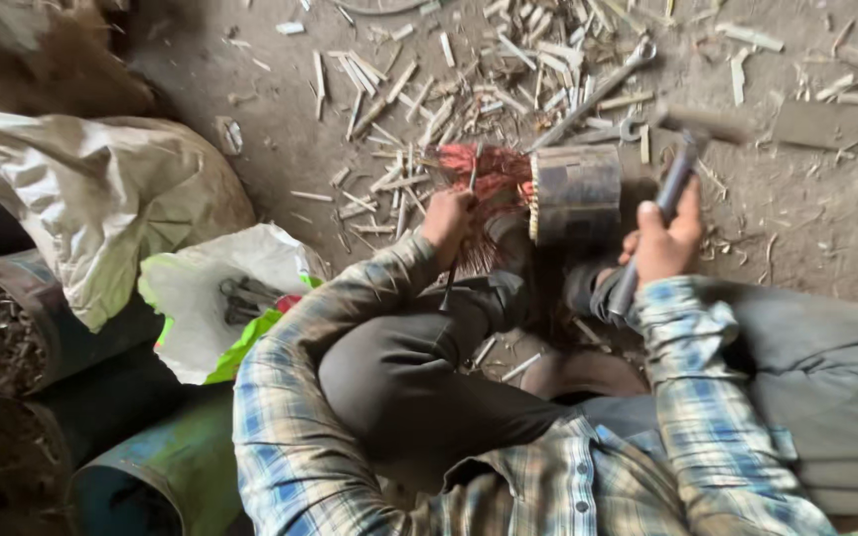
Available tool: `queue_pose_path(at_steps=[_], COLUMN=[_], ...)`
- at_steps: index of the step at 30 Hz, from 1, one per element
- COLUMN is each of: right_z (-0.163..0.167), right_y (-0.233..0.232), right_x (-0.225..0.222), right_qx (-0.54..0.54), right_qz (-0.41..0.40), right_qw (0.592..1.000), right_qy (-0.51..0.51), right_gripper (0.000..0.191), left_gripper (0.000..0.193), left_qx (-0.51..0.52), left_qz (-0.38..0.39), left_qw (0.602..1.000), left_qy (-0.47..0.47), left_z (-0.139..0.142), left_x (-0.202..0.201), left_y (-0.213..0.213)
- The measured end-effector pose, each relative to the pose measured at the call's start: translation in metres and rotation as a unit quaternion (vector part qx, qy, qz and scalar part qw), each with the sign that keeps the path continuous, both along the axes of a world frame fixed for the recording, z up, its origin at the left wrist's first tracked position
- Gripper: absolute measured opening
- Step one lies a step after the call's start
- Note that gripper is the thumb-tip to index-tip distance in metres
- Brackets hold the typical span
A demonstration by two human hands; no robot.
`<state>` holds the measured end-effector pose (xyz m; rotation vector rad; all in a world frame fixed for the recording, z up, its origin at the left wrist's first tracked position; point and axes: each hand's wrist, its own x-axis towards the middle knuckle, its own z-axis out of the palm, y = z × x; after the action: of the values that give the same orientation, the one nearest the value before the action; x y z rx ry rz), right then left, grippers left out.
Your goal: The person sits on the floor and uses a hammer and a metal rod to repeatedly strike a cylindrical object, extracting copper wire strands. The person gathers the extracted copper wire and places it into a nearby bucket.
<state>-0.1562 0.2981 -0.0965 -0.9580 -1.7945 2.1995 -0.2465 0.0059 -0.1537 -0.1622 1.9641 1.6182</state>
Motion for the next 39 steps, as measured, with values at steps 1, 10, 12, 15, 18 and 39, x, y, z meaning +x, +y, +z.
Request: queue_pose_path(at_steps=[1,10,12,15,18,39], right_z=[-0.002,-0.078,-0.071,-0.031,0.057,0.245], right_y=[0.01,0.053,0.04,0.021,0.029,0.158], right_x=[-0.001,-0.005,-0.013,-0.037,-0.056,0.005], right_qx=[0.005,0.222,0.386,0.342,0.438,0.042], right_qz=[-0.006,0.056,0.14,0.086,0.031,0.112], right_qw=[1.0,0.931,0.864,0.934,0.875,0.925], right_qy=[-0.001,-0.283,-0.291,-0.049,0.205,0.36], right_gripper=[0.067,0.054,0.064,0.068,0.055,0.01], left_gripper=[0.018,0.02,0.017,0.015,0.013,0.073], left_qx=[0.029,0.202,0.182,0.217,0.034,0.027], left_qz=[0.04,0.255,0.202,0.024,-0.153,-0.358], left_qw=[0.998,0.945,0.96,0.967,0.931,0.893], left_qy=[-0.046,0.041,0.073,0.132,0.329,0.269], left_z=[0.008,0.178,0.221,0.269,0.302,0.375], left_x=[-0.001,-0.038,-0.033,-0.035,-0.034,0.001], left_y=[-0.001,-0.084,-0.095,-0.076,-0.028,0.175])
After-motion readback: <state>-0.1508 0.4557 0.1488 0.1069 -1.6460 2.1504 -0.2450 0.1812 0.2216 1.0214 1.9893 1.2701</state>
